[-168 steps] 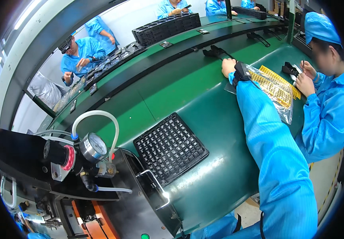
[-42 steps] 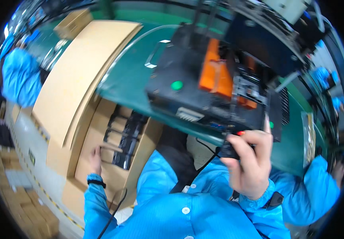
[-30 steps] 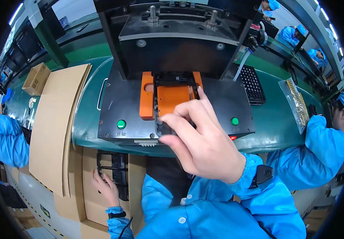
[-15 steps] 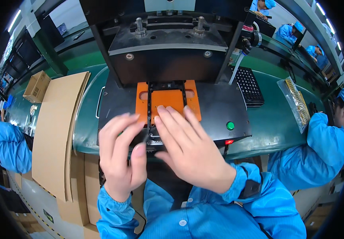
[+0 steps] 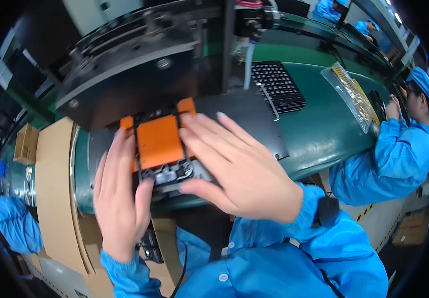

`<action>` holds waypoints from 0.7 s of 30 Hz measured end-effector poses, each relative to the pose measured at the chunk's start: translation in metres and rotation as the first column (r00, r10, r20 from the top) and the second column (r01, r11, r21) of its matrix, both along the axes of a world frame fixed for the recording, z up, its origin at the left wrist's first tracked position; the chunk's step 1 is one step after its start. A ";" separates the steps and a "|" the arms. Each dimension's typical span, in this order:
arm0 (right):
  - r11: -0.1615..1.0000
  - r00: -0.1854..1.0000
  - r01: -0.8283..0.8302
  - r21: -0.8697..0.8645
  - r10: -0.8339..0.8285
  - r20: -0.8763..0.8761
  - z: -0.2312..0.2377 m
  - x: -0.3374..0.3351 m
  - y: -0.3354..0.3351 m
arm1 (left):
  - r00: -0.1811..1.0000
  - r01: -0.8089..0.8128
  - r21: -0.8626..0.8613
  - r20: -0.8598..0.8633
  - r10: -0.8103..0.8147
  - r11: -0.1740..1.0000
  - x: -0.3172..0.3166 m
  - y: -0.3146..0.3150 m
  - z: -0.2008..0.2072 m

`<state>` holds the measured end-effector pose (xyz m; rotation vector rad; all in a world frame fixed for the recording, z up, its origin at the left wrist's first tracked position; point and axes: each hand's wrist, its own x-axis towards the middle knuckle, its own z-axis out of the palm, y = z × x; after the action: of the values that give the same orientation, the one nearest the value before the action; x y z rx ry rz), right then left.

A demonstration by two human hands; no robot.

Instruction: Manually placing components into plastic frames and using a heat press machine to secure them on an assembly line.

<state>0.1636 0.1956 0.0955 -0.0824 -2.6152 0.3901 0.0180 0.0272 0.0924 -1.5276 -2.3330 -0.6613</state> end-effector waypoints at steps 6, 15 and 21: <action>0.990 0.990 0.124 -0.060 -0.120 0.072 0.001 0.081 0.006 | 0.978 -0.157 0.088 -0.128 0.168 0.984 0.024 -0.043 -0.049; 0.943 0.937 0.331 -0.023 -0.332 -0.107 -0.046 0.068 0.177 | 0.933 -0.108 0.538 -0.235 0.271 0.836 0.004 -0.015 -0.102; 0.927 0.932 0.362 0.102 -0.361 -0.032 -0.056 0.053 0.185 | 0.933 -0.172 0.542 -0.178 0.312 0.823 0.011 -0.015 -0.104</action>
<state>0.2169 0.3802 0.0392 -0.5164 -2.5299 0.1196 0.0288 0.0117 -0.0119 -0.9812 -1.8942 -0.8740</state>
